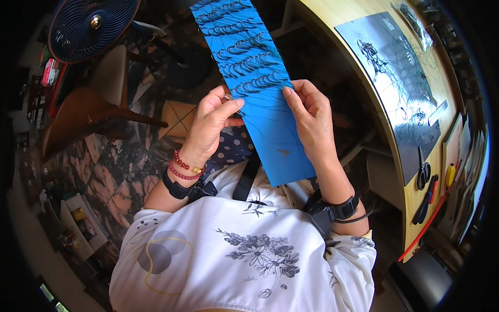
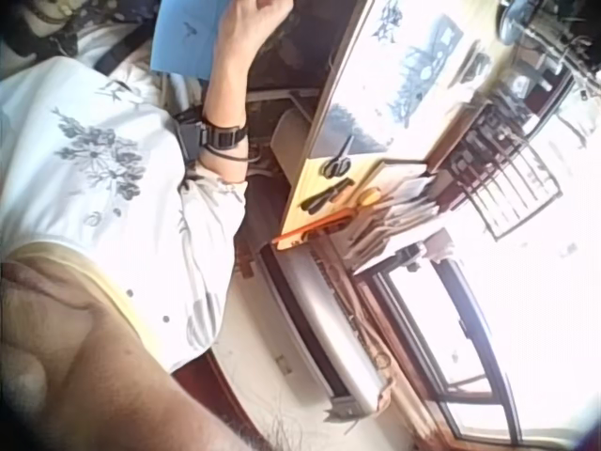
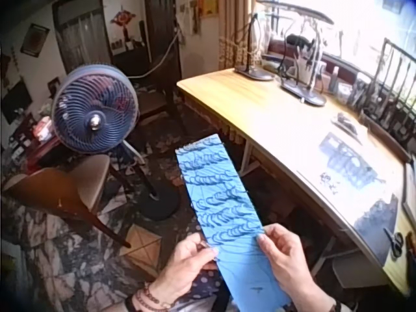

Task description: Creating small hooked craft items and attaching them in rows to a blue textured substrate.

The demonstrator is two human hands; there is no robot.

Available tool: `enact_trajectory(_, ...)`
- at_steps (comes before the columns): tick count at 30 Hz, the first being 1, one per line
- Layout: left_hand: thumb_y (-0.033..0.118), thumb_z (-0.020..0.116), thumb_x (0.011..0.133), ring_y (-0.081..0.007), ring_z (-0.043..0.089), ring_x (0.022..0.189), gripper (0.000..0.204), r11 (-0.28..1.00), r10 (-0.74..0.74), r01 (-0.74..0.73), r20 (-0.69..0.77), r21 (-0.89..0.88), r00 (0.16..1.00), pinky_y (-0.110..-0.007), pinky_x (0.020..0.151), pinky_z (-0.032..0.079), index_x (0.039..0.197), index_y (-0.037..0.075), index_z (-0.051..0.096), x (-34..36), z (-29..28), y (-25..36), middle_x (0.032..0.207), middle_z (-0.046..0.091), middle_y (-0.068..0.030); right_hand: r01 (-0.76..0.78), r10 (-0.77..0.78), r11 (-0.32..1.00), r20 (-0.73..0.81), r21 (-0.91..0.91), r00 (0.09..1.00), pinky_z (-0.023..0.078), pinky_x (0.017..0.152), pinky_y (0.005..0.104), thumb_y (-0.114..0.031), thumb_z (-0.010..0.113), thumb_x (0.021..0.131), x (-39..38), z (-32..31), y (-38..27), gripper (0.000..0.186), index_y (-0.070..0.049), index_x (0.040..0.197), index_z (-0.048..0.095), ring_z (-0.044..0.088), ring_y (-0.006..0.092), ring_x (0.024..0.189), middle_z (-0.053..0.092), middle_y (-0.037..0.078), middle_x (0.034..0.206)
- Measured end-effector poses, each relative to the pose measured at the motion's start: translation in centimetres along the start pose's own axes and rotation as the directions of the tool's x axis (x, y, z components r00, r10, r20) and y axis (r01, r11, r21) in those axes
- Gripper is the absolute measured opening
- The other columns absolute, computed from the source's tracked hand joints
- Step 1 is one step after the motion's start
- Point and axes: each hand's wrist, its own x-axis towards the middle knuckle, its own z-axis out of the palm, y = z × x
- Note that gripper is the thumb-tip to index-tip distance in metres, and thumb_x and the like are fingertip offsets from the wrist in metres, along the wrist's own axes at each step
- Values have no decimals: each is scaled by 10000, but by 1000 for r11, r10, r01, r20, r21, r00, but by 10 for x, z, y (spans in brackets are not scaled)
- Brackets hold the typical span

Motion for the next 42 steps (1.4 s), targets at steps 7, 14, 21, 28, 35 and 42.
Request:
enact_trajectory(7, 86, 594, 926, -85, 654, 871, 292, 995, 51, -53, 25, 88, 998, -234, 705, 572, 1206, 5, 581, 5, 2, -6, 1048, 677, -52, 33, -33, 999, -8, -41, 999, 434, 700, 191, -171, 598, 1006, 1, -1, 4, 203, 30, 1002, 631, 524, 32, 766, 624, -13, 837)
enact_trajectory(14, 45, 605, 879, -60, 626, 707, 171, 967, 179, -173, -14, 186, 984, -227, 602, 508, 1035, -24, 612, 8, 7, -8, 863, 686, -27, 50, -54, 995, -38, -87, 998, 436, 678, 197, -164, 609, 998, 3, -2, 9, 200, 33, 999, 636, 520, 34, 742, 619, -14, 811)
enact_trajectory(21, 18, 588, 857, -68, 619, 663, 155, 923, 243, -232, 0, 308, 970, -241, 603, 498, 994, -46, 622, 10, 6, -8, 802, 689, -32, 66, -76, 985, -59, -160, 995, 438, 649, 209, -170, 615, 993, 3, -3, 10, 210, 39, 987, 639, 513, 38, 719, 613, -8, 785)
enact_trajectory(28, 13, 553, 891, -74, 646, 700, 162, 956, 191, -190, 19, 221, 981, -236, 632, 531, 1029, -38, 621, 12, 8, -12, 861, 697, -39, 46, -56, 985, -57, -164, 997, 448, 670, 214, -176, 609, 997, 4, -6, 13, 227, 49, 1002, 642, 528, 45, 729, 627, 2, 799)
enact_trajectory(35, 355, 537, 1018, -107, 616, 981, 358, 985, -4, -30, 192, 172, 981, -289, 753, 571, 1175, 40, 602, 12, -8, 12, 1061, 656, -19, -79, 80, 995, -25, 60, 996, 453, 756, 221, -196, 596, 1005, 3, -14, 14, 248, 44, 1046, 644, 564, 57, 805, 654, 6, 890)
enact_trajectory(42, 394, 502, 1030, -151, 632, 981, 409, 1000, 24, -24, 103, -6, 994, -314, 750, 590, 1224, 45, 593, 23, -21, 0, 1108, 645, -55, -135, 130, 981, 40, 137, 991, 456, 765, 218, -212, 603, 1001, 1, -11, 16, 251, 30, 1050, 650, 573, 59, 811, 659, 4, 904)
